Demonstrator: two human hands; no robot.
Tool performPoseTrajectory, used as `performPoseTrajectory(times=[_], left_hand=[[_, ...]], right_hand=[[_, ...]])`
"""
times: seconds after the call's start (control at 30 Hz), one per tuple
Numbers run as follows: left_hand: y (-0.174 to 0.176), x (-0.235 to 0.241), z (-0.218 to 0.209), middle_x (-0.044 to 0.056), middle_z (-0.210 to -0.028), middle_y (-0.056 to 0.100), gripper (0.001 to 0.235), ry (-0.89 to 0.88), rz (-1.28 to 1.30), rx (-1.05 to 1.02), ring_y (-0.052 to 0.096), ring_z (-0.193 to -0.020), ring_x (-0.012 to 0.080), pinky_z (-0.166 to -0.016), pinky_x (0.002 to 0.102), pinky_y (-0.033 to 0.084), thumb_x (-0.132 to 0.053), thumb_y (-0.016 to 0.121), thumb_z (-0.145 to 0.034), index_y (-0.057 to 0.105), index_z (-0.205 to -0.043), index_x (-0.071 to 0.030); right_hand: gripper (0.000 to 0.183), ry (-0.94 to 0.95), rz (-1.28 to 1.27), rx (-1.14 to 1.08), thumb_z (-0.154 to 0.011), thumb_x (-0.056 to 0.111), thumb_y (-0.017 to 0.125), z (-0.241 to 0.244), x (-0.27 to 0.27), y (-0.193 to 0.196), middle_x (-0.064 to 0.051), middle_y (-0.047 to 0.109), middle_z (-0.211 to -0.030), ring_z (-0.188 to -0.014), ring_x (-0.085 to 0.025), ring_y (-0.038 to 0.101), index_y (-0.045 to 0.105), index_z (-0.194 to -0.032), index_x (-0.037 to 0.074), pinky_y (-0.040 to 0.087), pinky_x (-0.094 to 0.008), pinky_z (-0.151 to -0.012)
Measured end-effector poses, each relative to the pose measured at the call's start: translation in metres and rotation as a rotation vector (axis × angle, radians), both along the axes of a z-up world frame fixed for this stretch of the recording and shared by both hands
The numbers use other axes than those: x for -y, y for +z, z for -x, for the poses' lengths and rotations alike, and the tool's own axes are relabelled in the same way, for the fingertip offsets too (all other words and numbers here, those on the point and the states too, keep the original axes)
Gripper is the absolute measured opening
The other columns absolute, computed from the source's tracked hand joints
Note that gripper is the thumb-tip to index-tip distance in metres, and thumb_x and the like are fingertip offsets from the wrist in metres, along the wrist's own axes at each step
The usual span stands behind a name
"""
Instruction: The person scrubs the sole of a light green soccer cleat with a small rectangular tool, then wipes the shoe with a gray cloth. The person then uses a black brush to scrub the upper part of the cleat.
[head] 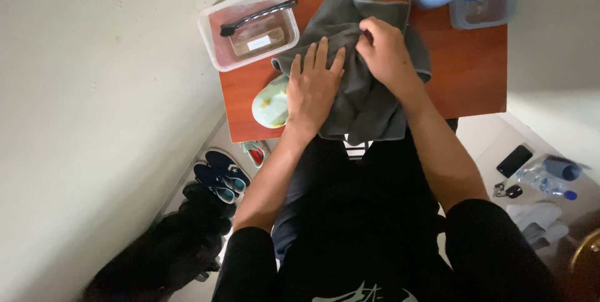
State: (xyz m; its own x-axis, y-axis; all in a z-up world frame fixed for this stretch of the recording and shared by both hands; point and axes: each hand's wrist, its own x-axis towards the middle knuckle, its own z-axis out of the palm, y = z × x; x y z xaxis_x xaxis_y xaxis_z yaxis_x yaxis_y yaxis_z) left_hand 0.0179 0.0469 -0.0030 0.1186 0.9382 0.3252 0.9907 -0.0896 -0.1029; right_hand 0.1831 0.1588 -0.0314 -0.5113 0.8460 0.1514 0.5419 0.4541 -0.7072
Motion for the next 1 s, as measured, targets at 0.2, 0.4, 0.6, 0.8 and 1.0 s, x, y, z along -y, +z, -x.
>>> performPoseTrajectory(times=[0.2,0.4,0.6,0.8,1.0], left_hand=[[0.005,0.004,-0.003,0.01,-0.14,0.062,0.042,-0.014,-0.021,-0.03,0.063,-0.125,0.0245,-0.097,0.042,0.055,-0.04,0.077,-0.096,0.058,-0.131,-0.027],[0.008,0.005,-0.002,0.012,-0.137,0.063,0.031,-0.021,-0.038,-0.032,0.065,-0.123,0.0254,-0.094,0.043,0.056,-0.037,0.072,-0.1,0.063,-0.129,-0.027],[0.0,0.006,-0.005,0.011,-0.142,0.06,0.033,0.004,0.014,-0.026,0.062,-0.127,0.0258,-0.099,0.046,0.053,-0.041,0.068,-0.1,0.064,-0.131,-0.029],[0.007,0.003,0.0,0.009,-0.144,0.06,0.038,-0.025,0.034,-0.019,0.062,-0.128,0.0249,-0.099,0.044,0.054,-0.04,0.071,-0.098,0.062,-0.133,-0.027],[-0.001,0.003,-0.002,0.015,-0.14,0.061,0.035,-0.034,0.055,0.124,0.063,-0.127,0.0316,-0.102,0.054,0.052,-0.034,0.071,-0.099,0.063,-0.13,-0.02]], right_hand=[[0.038,-0.047,0.037,0.07,-0.11,0.023,0.048,-0.027,0.013,-0.008,-0.019,0.053,-0.105,-0.097,-0.033,0.051,0.058,-0.13,-0.007,0.041,-0.043,-0.084],[0.038,0.021,-0.079,0.096,-0.112,0.014,0.035,-0.038,-0.004,-0.03,-0.024,0.063,-0.11,-0.1,-0.039,0.057,0.064,-0.123,-0.008,0.043,-0.047,-0.088],[0.015,-0.005,0.218,0.126,-0.104,0.016,0.062,-0.027,0.01,0.04,-0.012,0.062,-0.099,-0.085,-0.024,0.057,0.06,-0.115,0.005,0.044,-0.039,-0.072],[0.005,0.006,0.073,0.127,-0.105,0.003,0.057,-0.029,-0.007,-0.007,-0.018,0.066,-0.094,-0.083,-0.034,0.062,0.061,-0.105,0.0,0.045,-0.044,-0.07],[0.026,-0.136,0.113,0.139,-0.111,0.015,0.055,-0.026,0.006,-0.023,-0.025,0.065,-0.117,-0.12,-0.046,0.058,0.063,-0.127,-0.003,0.046,-0.052,-0.1]])
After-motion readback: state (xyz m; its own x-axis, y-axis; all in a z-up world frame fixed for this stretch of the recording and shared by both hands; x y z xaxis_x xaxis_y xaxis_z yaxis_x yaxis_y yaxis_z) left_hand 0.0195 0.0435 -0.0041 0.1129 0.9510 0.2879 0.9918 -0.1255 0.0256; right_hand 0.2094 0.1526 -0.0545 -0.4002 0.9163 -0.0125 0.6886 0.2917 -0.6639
